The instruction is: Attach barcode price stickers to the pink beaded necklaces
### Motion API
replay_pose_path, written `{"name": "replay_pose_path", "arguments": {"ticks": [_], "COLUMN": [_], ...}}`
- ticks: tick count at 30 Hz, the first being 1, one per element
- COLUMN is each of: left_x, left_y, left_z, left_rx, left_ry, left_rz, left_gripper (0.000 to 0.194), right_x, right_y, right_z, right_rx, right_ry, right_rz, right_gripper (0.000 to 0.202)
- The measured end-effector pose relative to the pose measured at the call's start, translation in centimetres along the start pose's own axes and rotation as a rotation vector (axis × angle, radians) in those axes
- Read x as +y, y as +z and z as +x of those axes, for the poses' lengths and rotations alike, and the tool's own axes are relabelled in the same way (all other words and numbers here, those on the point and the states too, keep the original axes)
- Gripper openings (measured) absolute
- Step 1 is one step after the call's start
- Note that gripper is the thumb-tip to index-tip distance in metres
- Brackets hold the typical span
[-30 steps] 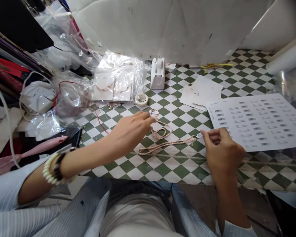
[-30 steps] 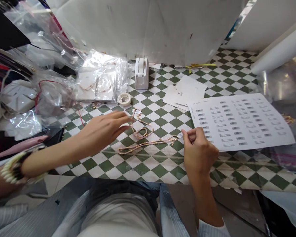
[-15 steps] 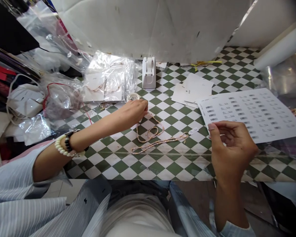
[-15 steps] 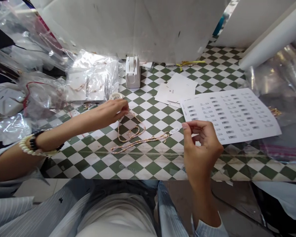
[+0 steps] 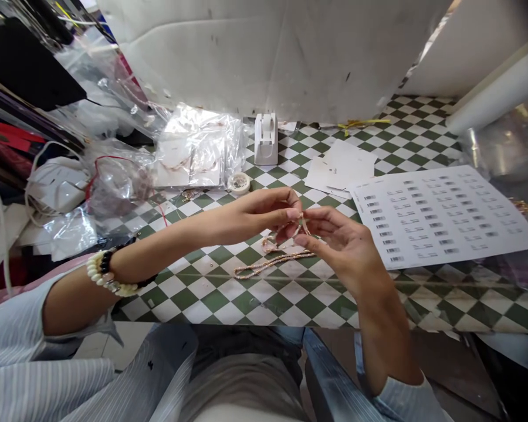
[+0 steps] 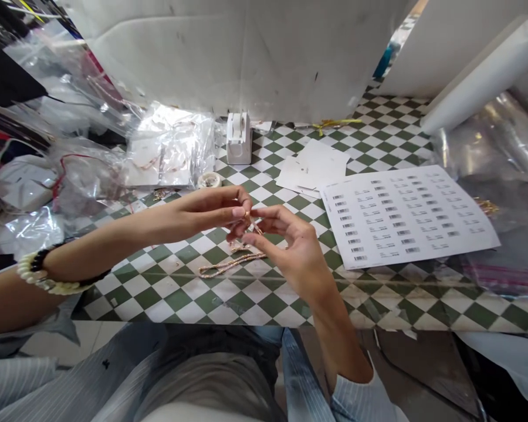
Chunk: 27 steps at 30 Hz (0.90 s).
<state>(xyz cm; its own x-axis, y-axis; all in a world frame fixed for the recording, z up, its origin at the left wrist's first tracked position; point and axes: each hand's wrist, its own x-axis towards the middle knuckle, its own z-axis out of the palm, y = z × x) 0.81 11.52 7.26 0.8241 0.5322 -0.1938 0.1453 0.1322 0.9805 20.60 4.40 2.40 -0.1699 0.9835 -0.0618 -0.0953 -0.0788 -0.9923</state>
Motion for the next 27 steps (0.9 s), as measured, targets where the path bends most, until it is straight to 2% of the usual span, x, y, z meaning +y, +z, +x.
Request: {"name": "replay_pose_path", "arguments": {"ticks": [3,5,8,11,14,15,17,18,20,21,23,24,25,27], "left_x": [0.1,0.2,0.1,0.0,-0.1,-0.2,-0.2,-0.2,-0.2,-0.2,-0.1,0.0,0.2,0.5], "left_y": [-0.3,-0.6,-0.9,-0.6,0.2,0.5,1.0,1.3,1.8,2.0,1.9,1.7,1.3,0.1], "left_z": [-0.5,-0.9,-1.3,-1.4,-1.3,-1.2,-1.1,-1.0,-0.9,-0.9,-1.1,-1.2,-1.5,-2.1], "left_rx": [0.095,0.114,0.077,0.131,0.184,0.174,0.132,0.106,0.092,0.116,0.203,0.241,0.254,0.189], "left_ry": [-0.002,0.007,-0.061,-0.070,-0.004,0.009,0.026,0.030,0.023,0.014,-0.020,-0.053,-0.100,-0.230], "left_rz": [-0.039,0.081,0.345,0.373,0.316,0.305,0.286,0.272,0.256,0.268,0.348,0.415,0.489,0.612], "left_gripper": [0.018,0.014,0.015,0.026,0.027,0.026,0.026,0.026,0.027,0.024,0.020,0.029,0.036,0.027], "right_x": [0.0,0.0,0.1,0.2,-0.2,-0.3,-0.5,-0.5,-0.2,0.0,0.3,0.3,0.3,0.0], "right_y": [-0.9,-1.6,-2.6,-3.0,-2.3,-1.9,-1.0,-0.6,-0.1,-0.1,-0.6,-1.1,-1.8,-3.3], "right_z": [-0.2,-0.4,-0.6,-0.8,-1.0,-0.9,-0.7,-0.4,0.3,0.6,0.9,1.0,0.9,0.5], "right_rx": [-0.004,0.015,0.066,0.093,0.099,0.088,0.018,-0.033,-0.100,-0.089,0.025,0.104,0.180,0.292], "right_ry": [0.083,0.092,0.078,0.066,0.037,0.017,-0.013,-0.012,0.014,0.022,0.006,-0.015,-0.035,-0.061], "right_rz": [0.060,0.070,0.061,0.021,-0.062,-0.109,-0.159,-0.146,-0.069,-0.038,-0.028,-0.036,-0.042,-0.060], "right_gripper": [0.019,0.025,0.028,0.030,0.018,0.024,0.057,0.063,0.049,0.038,0.023,0.020,0.019,0.019]}}
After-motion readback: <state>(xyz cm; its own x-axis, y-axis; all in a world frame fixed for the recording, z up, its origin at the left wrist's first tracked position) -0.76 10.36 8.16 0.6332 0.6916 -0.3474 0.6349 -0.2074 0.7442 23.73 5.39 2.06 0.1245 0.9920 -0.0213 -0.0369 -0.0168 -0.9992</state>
